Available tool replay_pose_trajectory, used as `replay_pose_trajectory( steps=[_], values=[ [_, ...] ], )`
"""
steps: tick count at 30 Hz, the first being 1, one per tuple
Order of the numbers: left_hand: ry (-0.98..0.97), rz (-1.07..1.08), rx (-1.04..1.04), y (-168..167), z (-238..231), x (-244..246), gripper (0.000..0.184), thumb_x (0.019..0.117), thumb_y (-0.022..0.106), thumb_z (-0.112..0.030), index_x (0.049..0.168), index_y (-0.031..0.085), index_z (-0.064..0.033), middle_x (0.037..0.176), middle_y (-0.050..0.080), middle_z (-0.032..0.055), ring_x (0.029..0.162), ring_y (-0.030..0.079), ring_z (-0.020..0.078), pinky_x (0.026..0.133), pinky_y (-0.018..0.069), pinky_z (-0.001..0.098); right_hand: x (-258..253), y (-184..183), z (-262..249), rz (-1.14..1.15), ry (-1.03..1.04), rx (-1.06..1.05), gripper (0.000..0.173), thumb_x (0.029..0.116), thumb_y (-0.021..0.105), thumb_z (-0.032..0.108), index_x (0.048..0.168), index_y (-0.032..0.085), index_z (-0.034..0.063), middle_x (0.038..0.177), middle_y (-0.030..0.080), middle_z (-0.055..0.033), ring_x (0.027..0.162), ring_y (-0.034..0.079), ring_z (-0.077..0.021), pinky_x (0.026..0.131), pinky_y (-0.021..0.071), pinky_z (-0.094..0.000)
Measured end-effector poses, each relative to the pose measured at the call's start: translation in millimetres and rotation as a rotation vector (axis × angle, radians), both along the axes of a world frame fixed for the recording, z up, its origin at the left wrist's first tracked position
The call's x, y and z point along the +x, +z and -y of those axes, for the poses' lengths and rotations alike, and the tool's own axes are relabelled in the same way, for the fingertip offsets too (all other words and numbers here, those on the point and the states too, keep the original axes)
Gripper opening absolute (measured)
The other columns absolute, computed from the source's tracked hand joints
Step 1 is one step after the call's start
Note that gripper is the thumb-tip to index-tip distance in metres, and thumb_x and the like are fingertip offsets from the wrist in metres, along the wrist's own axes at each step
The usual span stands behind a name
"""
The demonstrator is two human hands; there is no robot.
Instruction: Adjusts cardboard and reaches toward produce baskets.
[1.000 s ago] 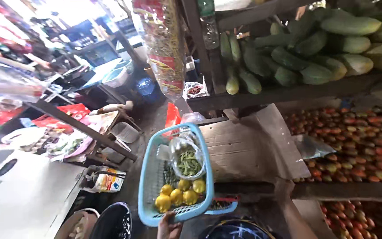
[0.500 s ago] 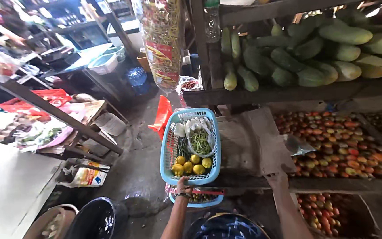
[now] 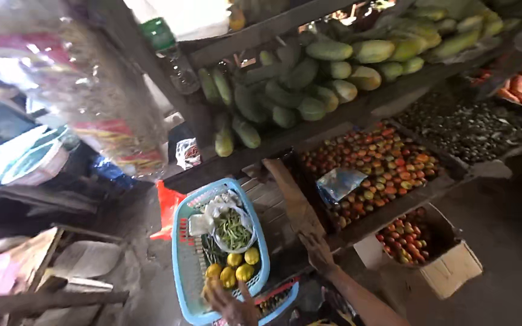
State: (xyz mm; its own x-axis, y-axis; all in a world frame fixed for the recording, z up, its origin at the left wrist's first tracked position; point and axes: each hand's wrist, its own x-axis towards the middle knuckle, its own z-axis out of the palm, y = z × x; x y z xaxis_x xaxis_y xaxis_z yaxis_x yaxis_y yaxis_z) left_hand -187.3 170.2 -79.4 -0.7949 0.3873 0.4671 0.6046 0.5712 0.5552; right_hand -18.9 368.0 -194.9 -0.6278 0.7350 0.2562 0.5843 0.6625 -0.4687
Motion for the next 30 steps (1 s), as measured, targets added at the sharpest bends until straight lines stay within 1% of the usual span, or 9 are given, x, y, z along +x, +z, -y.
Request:
replay_pose_trajectory(
  steps=[2,5,10,12,15,19,25,28,30],
  values=[
    [-0.330,-0.136,-0.134,2,-29,0,0.040,0.0881,0.057,-0.008,0.122,0.067,0.0099,0.145,0.047,0.0391,0.138,0.034,0.0668,0.112,0.0323,0.0721,-4,-2,-2,-0.078,-0.088,0.086,0.055,0.0805,0.070,-0.002,0.135,0.066,0.0049,0.137,0.063,-0.0229,0.122,0.062,-0.0490,0.096,0.0524,-0.0649],
    [-0.644,-0.012,-0.360,5,-102,-9,0.030,0.0856,0.061,0.006,0.109,0.078,-0.0016,0.140,0.060,0.0261,0.137,0.044,0.0576,0.109,0.0421,0.0648,6,20,-24,-0.001,-0.197,-0.063,0.049,0.0978,0.057,0.010,0.146,0.054,0.0002,0.148,0.055,-0.0235,0.127,0.061,-0.0426,0.097,0.0549,-0.0561],
    [-0.753,0.223,-0.908,-1,-255,-52,0.068,0.0986,0.066,-0.027,0.157,0.040,-0.0049,0.167,0.019,0.0272,0.155,0.016,0.0483,0.124,0.0235,0.0574,32,69,-57,0.059,-0.404,-0.470,0.058,0.1014,0.053,0.008,0.156,0.037,-0.0027,0.121,0.070,-0.0279,0.089,0.074,-0.0456,0.079,0.0583,-0.0589],
    [-0.742,0.248,-0.889,-12,-313,-68,0.092,0.0908,0.077,-0.033,0.163,0.026,-0.0116,0.169,0.006,0.0279,0.155,0.009,0.0512,0.121,0.0245,0.0639,36,74,-67,0.145,-0.458,-0.510,0.055,0.1044,0.048,0.012,0.157,0.036,-0.0007,0.119,0.070,-0.0269,0.093,0.073,-0.0451,0.082,0.0567,-0.0588],
    [-0.721,0.244,-0.947,-44,-371,-74,0.120,0.0757,0.089,-0.045,0.166,0.015,-0.0163,0.171,0.000,0.0244,0.156,-0.001,0.0500,0.121,0.0095,0.0709,39,67,-75,0.171,-0.527,-0.410,0.046,0.1007,0.055,0.012,0.143,0.054,-0.0051,0.098,0.074,-0.0254,0.083,0.074,-0.0454,0.073,0.0574,-0.0596],
    [-0.687,0.234,-0.995,-105,-394,-62,0.122,0.0745,0.085,-0.055,0.166,0.015,-0.0171,0.172,0.000,0.0218,0.155,-0.006,0.0515,0.115,-0.0015,0.0799,40,50,-87,0.140,-0.515,-0.299,0.037,0.0957,0.061,0.008,0.129,0.064,-0.0074,0.085,0.074,-0.0237,0.073,0.074,-0.0443,0.064,0.0579,-0.0588],
    [-0.776,0.418,-1.042,-97,-396,-62,0.099,0.0886,0.078,-0.039,0.166,0.020,-0.0164,0.173,0.000,0.0156,0.156,-0.006,0.0504,0.115,-0.0016,0.0781,52,50,-93,0.035,-0.475,-0.211,0.034,0.0928,0.060,0.007,0.122,0.068,-0.0082,0.076,0.073,-0.0216,0.062,0.072,-0.0418,0.055,0.0559,-0.0591],
    [-0.806,0.460,-1.027,-90,-395,-55,0.078,0.0899,0.078,-0.033,0.155,0.043,-0.0095,0.165,0.031,0.0204,0.151,0.025,0.0483,0.118,0.0211,0.0696,57,54,-86,-0.004,-0.458,-0.171,0.034,0.0900,0.060,0.008,0.118,0.070,-0.0085,0.070,0.071,-0.0200,0.056,0.069,-0.0390,0.051,0.0544,-0.0559],
    [-0.818,0.396,-1.023,-101,-396,-58,0.109,0.0839,0.083,-0.041,0.166,0.016,-0.0147,0.172,-0.001,0.0191,0.154,-0.006,0.0545,0.113,0.0005,0.0818,60,53,-82,-0.048,-0.445,-0.137,0.033,0.0900,0.059,0.011,0.113,0.071,-0.0083,0.070,0.071,-0.0182,0.055,0.070,-0.0353,0.050,0.0553,-0.0518]
  ],
)
